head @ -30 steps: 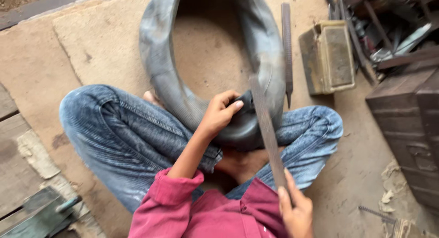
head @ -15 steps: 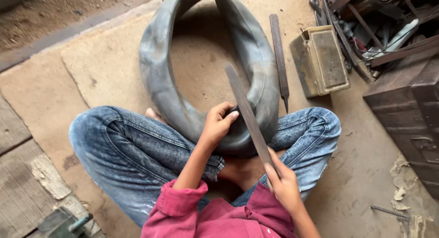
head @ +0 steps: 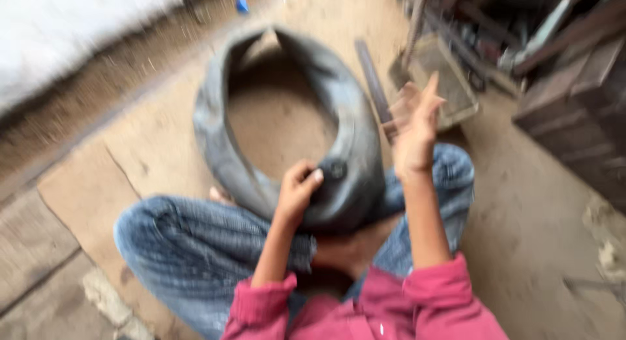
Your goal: The person sits on the floor and uses a metal file to scrape the surface of a rubber tire tube. They repeatedly rub the file against the tube's surface, focusing on a specific area near the valve stem, likely preparing it for a patch.
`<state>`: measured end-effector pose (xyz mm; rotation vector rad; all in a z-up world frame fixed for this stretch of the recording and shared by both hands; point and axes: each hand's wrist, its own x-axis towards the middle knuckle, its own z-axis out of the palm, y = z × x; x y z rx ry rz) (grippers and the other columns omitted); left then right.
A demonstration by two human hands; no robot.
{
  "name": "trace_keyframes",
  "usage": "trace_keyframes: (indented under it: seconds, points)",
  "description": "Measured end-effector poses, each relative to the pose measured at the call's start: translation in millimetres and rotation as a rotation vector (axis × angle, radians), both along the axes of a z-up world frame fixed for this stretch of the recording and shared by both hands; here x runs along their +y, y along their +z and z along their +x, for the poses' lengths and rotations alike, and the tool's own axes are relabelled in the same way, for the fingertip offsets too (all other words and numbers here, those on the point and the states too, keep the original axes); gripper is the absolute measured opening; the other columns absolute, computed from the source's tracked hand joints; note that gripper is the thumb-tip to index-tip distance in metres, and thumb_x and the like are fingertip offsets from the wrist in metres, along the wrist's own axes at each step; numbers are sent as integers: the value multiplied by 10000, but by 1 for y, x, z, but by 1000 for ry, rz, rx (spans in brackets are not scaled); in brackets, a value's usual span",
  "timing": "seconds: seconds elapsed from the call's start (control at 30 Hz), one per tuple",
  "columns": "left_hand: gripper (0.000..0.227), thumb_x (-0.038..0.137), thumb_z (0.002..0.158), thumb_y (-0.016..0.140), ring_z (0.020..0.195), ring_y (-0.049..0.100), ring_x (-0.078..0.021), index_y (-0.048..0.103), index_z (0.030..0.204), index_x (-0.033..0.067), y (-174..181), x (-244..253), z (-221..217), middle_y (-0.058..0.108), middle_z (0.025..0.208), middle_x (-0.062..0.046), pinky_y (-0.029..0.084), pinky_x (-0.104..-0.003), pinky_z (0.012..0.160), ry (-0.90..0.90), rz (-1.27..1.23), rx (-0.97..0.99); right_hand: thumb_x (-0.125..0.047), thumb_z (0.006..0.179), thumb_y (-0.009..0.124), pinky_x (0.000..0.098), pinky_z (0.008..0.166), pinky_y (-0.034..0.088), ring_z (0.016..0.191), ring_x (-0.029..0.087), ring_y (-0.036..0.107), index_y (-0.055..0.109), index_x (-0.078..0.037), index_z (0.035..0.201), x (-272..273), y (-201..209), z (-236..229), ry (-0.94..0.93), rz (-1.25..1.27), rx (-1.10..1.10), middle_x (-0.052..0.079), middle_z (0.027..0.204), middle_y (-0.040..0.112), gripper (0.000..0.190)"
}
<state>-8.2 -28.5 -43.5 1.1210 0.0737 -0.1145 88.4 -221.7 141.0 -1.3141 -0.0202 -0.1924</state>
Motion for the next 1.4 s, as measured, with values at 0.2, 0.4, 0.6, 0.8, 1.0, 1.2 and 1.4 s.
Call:
trace_keyframes:
  seconds: [0.2, 0.4, 0.6, 0.8, 1.0, 1.2, 1.4]
  points:
    - [144, 130, 923, 703, 822, 589, -97, 700, 1016, 21, -12, 2, -7, 662, 890, 9, 491, -264, 755, -22, -2, 27, -132, 1063, 507, 239, 537, 365, 603, 66, 432, 520, -61, 1418, -1, -105, 174, 781, 656, 139, -29, 806, 466, 363]
    - [176, 138, 934, 685, 854, 624, -105, 695, 1055, 11, 14, 11, 8, 704, 923, -7, 506, -270, 786, -72, -42, 49, -251, 1090, 512, 226, 543, 345, 600, 64, 395, 427, -107, 1538, -7, -50, 51, 608, 570, 260, 1, 849, 504, 477]
    - [166, 155, 956, 649, 891, 618, -83, 660, 1064, 29, 16, 6, -3, 690, 948, 12, 509, -251, 807, -112, -30, 35, -271, 1001, 617, 206, 446, 348, 547, 45, 430, 513, -3, 1463, -7, -6, -63, 624, -116, 656, 39, 837, 583, 545]
    - [162, 155, 977, 678, 811, 535, -97, 629, 973, 1, 1, 5, -8, 571, 842, 10, 475, -282, 700, -76, 221, -55, -206, 1031, 547, 251, 541, 495, 595, 71, 523, 381, -73, 1503, -5, -30, -128, 638, 40, 423, 32, 819, 568, 517]
    - [144, 116, 991, 635, 874, 600, -101, 638, 1071, -4, 6, 7, -3, 662, 928, 1, 500, -272, 788, -137, -57, 48, -286, 1102, 481, 169, 398, 321, 463, -17, 400, 443, -166, 1549, -28, -64, -171, 518, 247, 787, 28, 703, 530, 464]
    - [243, 50, 986, 594, 1025, 629, -93, 632, 1219, -4, 24, 8, 3, 695, 1091, -10, 503, -256, 935, -132, -142, -27, -357, 1053, 410, 231, 355, 354, 388, 81, 448, 598, 23, 1024, -46, -58, -256, 445, 21, 966, 96, 624, 615, 426]
    - [202, 58, 968, 611, 875, 593, -77, 641, 1157, -9, 36, 11, -4, 674, 929, -12, 491, -250, 766, -108, 132, -6, -408, 1083, 422, 248, 404, 365, 444, 87, 450, 552, -12, 854, -59, -76, -266, 354, -290, 945, 52, 597, 538, 476]
